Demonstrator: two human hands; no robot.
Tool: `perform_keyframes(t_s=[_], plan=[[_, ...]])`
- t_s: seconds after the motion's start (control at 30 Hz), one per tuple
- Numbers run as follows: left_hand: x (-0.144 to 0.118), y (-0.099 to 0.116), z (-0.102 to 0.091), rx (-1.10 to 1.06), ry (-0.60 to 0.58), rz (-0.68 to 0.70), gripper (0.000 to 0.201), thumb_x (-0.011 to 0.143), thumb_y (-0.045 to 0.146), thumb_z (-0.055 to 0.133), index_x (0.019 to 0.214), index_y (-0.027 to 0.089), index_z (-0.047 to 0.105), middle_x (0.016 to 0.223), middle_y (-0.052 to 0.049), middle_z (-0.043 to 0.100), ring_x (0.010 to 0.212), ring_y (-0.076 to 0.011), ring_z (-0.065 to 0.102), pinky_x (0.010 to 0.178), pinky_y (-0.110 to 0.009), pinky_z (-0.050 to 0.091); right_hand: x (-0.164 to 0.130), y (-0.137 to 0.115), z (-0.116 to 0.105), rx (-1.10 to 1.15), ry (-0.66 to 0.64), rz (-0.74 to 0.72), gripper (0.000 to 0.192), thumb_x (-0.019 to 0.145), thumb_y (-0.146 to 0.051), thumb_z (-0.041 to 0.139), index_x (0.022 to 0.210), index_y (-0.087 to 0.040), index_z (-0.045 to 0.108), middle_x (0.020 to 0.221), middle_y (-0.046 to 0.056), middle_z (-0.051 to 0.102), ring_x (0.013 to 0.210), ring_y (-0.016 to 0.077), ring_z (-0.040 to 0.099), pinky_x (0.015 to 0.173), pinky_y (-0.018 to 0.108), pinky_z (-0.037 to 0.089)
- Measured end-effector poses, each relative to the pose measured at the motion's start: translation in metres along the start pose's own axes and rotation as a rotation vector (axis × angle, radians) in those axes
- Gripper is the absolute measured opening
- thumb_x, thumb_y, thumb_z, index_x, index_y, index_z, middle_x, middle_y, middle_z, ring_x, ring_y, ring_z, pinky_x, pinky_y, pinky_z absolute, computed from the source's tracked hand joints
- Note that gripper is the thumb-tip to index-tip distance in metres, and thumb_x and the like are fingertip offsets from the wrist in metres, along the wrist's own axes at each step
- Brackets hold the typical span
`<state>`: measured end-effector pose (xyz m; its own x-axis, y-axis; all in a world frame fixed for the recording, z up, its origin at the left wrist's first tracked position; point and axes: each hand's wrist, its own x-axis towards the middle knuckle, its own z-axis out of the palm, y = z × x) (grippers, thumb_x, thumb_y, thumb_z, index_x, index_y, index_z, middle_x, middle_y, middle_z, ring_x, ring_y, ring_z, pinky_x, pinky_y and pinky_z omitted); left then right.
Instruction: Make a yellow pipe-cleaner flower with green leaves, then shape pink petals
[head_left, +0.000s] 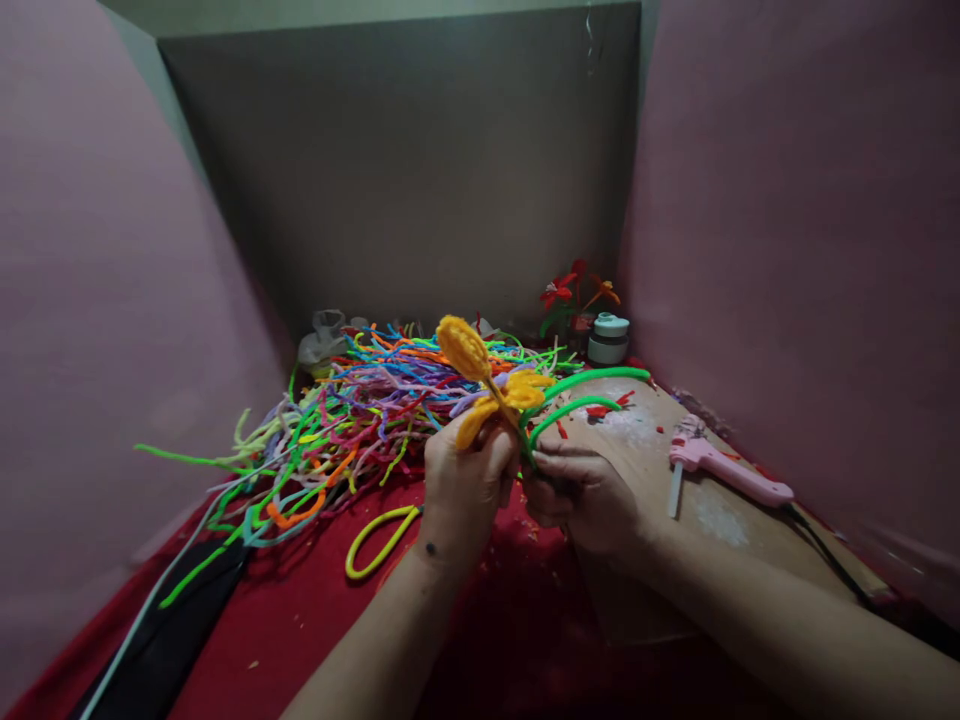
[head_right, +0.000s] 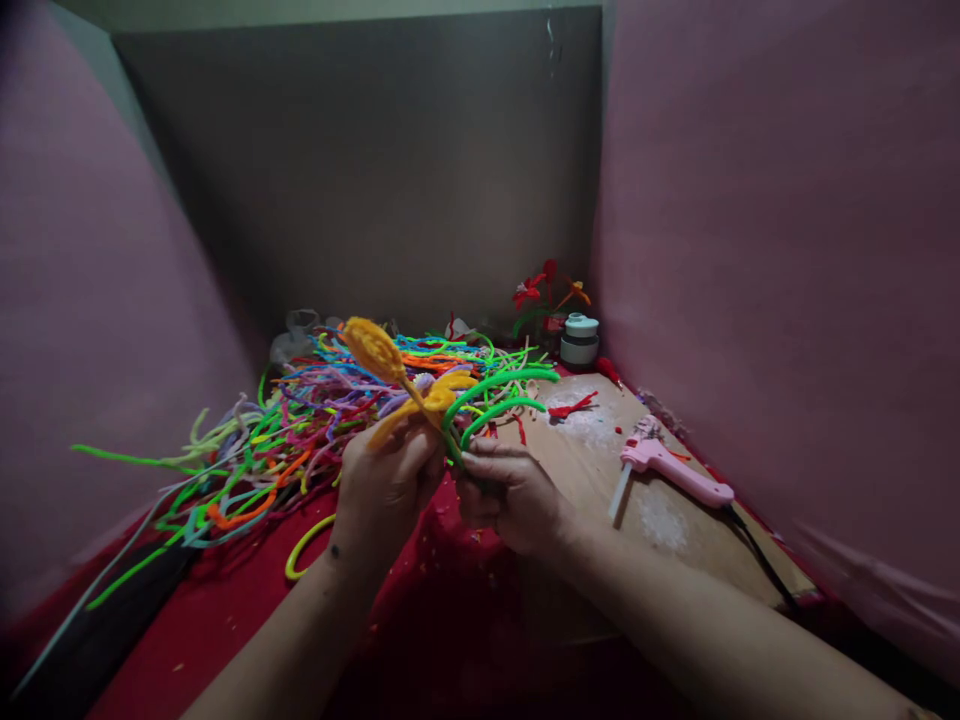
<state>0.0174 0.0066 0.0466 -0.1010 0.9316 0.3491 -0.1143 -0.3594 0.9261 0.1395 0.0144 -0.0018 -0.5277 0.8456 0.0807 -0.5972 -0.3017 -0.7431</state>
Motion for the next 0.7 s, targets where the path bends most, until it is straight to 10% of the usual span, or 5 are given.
perform_keyframes(t_s=[0.37, 0.7], plan=[[-0.009, -0.005, 0.005, -0.320, -0.112, -0.125, 0.030, 0.075, 0.027, 0.056, 0.051, 0.017, 0.040, 0.041, 0.008, 0.033, 0.033, -0.0024, 0.025, 0.033, -0.017, 0.020, -0.003, -0.002, 0.011, 0.173, 0.058, 0.042, 0.014, 0.065, -0.024, 0.061, 0.061, -0.013, 0.052, 0.047, -0.007, 0.029, 0.039, 0.0034, 0.014, 0.039, 0.019, 0.013], [-0.021, -0.002, 0.002, -0.246, -0.014, -0.097, 0.023, 0.051, 0.018, 0.077, 0.056, 0.017, 0.055, 0.050, 0.005, 0.049, 0.043, -0.0047, 0.041, 0.039, -0.015, 0.037, -0.008, -0.005, 0.009, 0.212, -0.031, 0.048, 0.016, 0.066, -0.021, 0.063, 0.063, -0.016, 0.048, 0.048, -0.009, 0.023, 0.040, 0.0032, 0.011, 0.039, 0.018, 0.016]])
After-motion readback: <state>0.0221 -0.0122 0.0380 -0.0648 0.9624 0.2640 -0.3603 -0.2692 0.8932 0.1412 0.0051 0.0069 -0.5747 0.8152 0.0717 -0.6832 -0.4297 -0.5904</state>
